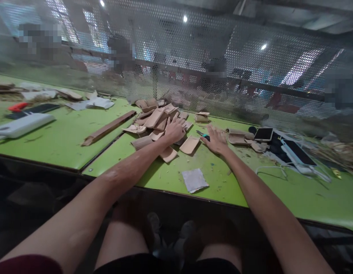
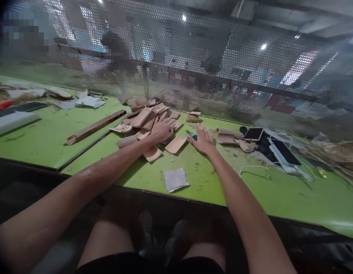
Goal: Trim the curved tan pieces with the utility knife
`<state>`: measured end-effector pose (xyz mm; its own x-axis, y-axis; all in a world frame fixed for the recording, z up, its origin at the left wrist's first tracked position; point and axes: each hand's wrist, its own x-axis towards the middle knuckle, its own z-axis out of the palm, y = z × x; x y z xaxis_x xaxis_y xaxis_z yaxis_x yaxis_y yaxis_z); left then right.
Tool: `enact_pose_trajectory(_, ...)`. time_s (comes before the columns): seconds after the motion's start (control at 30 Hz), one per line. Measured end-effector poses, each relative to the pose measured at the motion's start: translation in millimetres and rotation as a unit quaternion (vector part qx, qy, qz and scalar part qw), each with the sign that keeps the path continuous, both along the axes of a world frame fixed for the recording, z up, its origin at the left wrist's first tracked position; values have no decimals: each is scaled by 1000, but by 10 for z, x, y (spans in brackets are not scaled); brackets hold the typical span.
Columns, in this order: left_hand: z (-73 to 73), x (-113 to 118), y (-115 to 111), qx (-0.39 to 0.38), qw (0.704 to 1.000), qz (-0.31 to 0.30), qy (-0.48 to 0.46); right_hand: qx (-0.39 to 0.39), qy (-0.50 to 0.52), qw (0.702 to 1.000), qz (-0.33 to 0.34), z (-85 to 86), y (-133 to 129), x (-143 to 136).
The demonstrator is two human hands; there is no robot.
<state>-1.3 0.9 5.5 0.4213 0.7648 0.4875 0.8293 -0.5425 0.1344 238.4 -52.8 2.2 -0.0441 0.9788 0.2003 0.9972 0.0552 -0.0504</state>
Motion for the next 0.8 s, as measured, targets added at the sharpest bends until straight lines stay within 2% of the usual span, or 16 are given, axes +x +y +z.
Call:
enact_pose_trajectory(0.3,40,12,-68,-8,1000,-17,-12,-5,-32,999,-12,-26,19,19)
enact_pose_trajectory(0.47,61,35,-101,10,999,-28,-37,-23,-38,998,-47,8,48,-14)
enact_pose_trajectory(0.6,96,4,-155,-5,999,-35,-30,-41,-47,996,-58,34,25,-62)
enact_pose_trajectory(0.7,172,-21,-187,-30,999,-43,-8,-42,-81,994,-59,55,11,-72)
enact_pose_trajectory(0.8,328,24,-183,-54,997,-59,5,-20,-133,990,-32,148,35,-114)
